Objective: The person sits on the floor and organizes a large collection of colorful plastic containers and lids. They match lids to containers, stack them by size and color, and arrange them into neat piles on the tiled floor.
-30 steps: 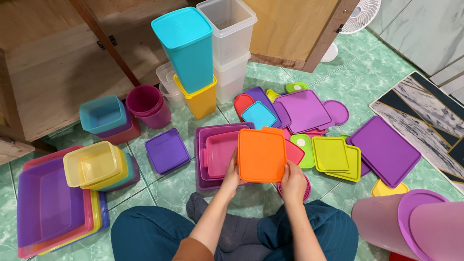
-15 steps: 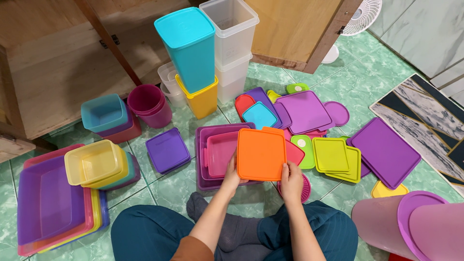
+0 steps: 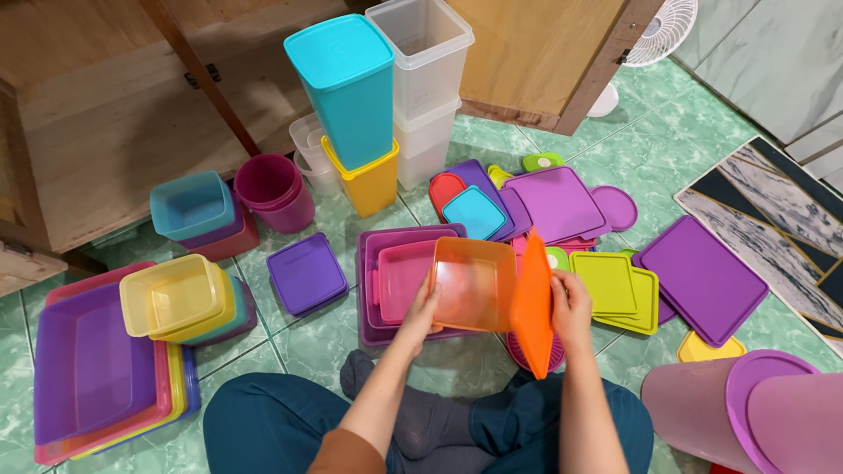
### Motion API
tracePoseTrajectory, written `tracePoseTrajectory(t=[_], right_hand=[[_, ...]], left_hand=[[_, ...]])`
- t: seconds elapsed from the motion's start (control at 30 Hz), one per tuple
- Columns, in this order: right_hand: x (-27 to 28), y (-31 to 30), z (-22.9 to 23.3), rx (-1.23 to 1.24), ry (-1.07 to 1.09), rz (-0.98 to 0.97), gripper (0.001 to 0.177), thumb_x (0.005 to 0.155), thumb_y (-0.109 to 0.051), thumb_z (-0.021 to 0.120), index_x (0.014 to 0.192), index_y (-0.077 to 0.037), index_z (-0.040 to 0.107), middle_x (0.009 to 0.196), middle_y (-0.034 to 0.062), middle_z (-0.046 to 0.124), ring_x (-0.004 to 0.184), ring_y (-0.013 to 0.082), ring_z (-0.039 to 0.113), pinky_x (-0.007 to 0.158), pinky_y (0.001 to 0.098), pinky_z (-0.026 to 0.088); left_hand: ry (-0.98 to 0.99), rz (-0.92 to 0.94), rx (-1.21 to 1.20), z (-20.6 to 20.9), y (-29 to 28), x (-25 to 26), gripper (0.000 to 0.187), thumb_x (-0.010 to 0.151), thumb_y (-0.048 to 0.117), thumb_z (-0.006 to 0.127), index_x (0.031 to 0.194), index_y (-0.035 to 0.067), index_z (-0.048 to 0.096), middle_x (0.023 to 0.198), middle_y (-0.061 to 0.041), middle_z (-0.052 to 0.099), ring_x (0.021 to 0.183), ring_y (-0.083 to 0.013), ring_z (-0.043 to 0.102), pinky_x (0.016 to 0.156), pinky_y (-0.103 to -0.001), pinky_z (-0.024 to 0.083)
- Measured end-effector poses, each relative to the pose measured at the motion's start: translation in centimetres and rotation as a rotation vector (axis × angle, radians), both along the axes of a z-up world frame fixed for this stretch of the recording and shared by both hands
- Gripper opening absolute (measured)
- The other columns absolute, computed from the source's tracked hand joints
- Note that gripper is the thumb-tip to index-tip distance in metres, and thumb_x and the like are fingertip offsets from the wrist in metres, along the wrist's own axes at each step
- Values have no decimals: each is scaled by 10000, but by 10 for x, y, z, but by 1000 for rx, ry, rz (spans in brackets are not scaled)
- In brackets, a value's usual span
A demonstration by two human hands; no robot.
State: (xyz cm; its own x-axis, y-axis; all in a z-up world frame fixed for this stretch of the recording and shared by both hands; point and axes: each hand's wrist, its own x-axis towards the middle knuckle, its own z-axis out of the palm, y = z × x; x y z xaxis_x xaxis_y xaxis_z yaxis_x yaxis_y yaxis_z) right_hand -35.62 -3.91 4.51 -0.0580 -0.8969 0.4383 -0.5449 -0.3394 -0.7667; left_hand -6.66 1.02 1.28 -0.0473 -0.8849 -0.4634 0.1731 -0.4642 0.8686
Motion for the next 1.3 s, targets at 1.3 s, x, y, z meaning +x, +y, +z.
tracePoseTrajectory(t=[1.3], right_hand=[[67, 47, -56, 998, -629, -97, 569, 1019, -475, 470, 1493, -162, 450, 1287, 116, 626, 1046, 266, 633, 787, 458, 530]], left_hand=[[99, 38, 26, -32, -4, -3, 800, 935, 675, 391, 1626, 319, 202, 1498, -43, 470, 1222, -246, 642, 791, -423, 640]])
